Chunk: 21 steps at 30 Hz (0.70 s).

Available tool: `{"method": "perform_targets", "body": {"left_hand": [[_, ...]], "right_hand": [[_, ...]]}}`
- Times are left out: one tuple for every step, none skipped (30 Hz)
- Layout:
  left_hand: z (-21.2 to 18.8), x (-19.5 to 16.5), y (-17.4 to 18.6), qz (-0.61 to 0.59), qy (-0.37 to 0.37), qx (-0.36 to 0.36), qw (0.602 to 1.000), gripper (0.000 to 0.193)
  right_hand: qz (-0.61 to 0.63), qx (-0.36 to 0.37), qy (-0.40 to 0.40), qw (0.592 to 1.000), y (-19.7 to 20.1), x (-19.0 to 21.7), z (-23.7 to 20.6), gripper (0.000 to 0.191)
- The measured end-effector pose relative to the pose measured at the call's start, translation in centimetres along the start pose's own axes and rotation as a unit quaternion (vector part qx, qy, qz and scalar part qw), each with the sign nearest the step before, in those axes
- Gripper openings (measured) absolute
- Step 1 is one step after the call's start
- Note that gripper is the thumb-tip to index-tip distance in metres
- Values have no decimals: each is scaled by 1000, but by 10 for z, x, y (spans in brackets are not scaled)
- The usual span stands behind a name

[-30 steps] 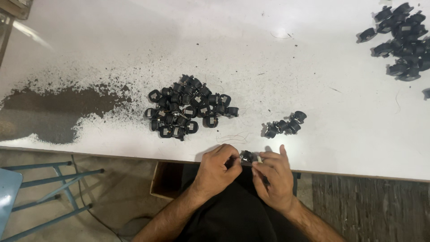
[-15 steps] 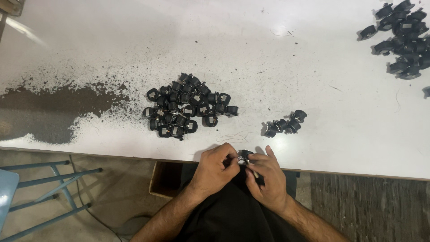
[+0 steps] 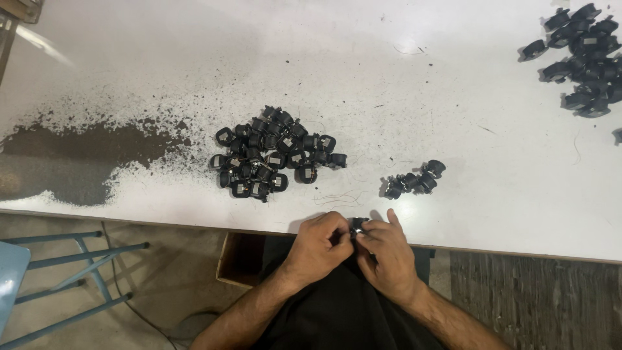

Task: The person sits at a workbench assembling small black plastic components. They pick a part from a pile, fit its pieces together by hand using a small hand tool, and set the finished assembly in a growing group on the table.

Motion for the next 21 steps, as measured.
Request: {"method": "perform_targets", "body": {"left_hand": [[1,-2,0,18,10,17,1000,11],[3,-5,1,37,18,33,999,11],[8,-7,3,55,23,50,997,12],[15,-11,8,150,-48,23,987,15],[22,-14,15,242,-117,-4,963,19],[32,-16,22,331,-186,-31,925,24],[43,-15,30,380,-210,-23,900,33],[55,-14,38,428,-230,-15,874,44],[69,-10,39,455,-237,13,858,43],[84,-7,39,482,-246,39,840,42],[96,-4,37,508,-255,64,820,42],[106,0,34,514,-227,116,819,35],[114,4,28,516,-199,169,815,27],[118,7,22,515,-171,224,809,21],[116,7,20,490,-169,234,822,22],[110,7,17,465,-167,247,833,24],[101,6,15,440,-164,262,843,26],[90,5,14,386,-157,250,874,25],[78,3,14,331,-146,236,902,27],[66,1,15,275,-133,222,926,30],[53,-1,18,270,-135,209,930,30]], "right_hand": [[-5,9,6,1000,2,-2,1,42],[-10,11,6,1000,5,-4,4,42],[-18,10,7,1000,8,-7,7,42],[-25,9,6,1000,12,-11,11,43],[-45,9,-4,999,17,-15,14,40],[-64,6,-13,998,22,-20,19,37],[-84,3,-23,996,26,-23,24,35],[-90,-8,-29,996,30,-25,27,34],[-94,-17,-33,995,35,-26,30,33],[-99,-28,-35,994,38,-26,33,32],[-107,-34,-36,993,38,-26,36,31],[-116,-41,-38,992,39,-26,37,31],[-126,-48,-42,990,42,-25,38,30],[-125,-47,-47,990,43,-25,37,30],[-124,-47,-54,990,44,-25,35,31],[-123,-49,-63,989,45,-25,32,31],[-123,-59,-54,989,46,-24,28,32],[-121,-67,-44,989,45,-22,23,32],[-117,-73,-33,990,45,-20,20,32],[-109,-61,-23,992,42,-17,16,33],[-102,-49,-14,993,40,-13,12,35]]}}
Point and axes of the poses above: each hand's wrist, its own z-axis towards the middle knuckle, its own y-axis out of the back of the hand, x = y × z, the point moved 2 cm from there along z, towards the middle knuckle, and after that the axes turned 5 degrees about -y, right-handed, at the moved point
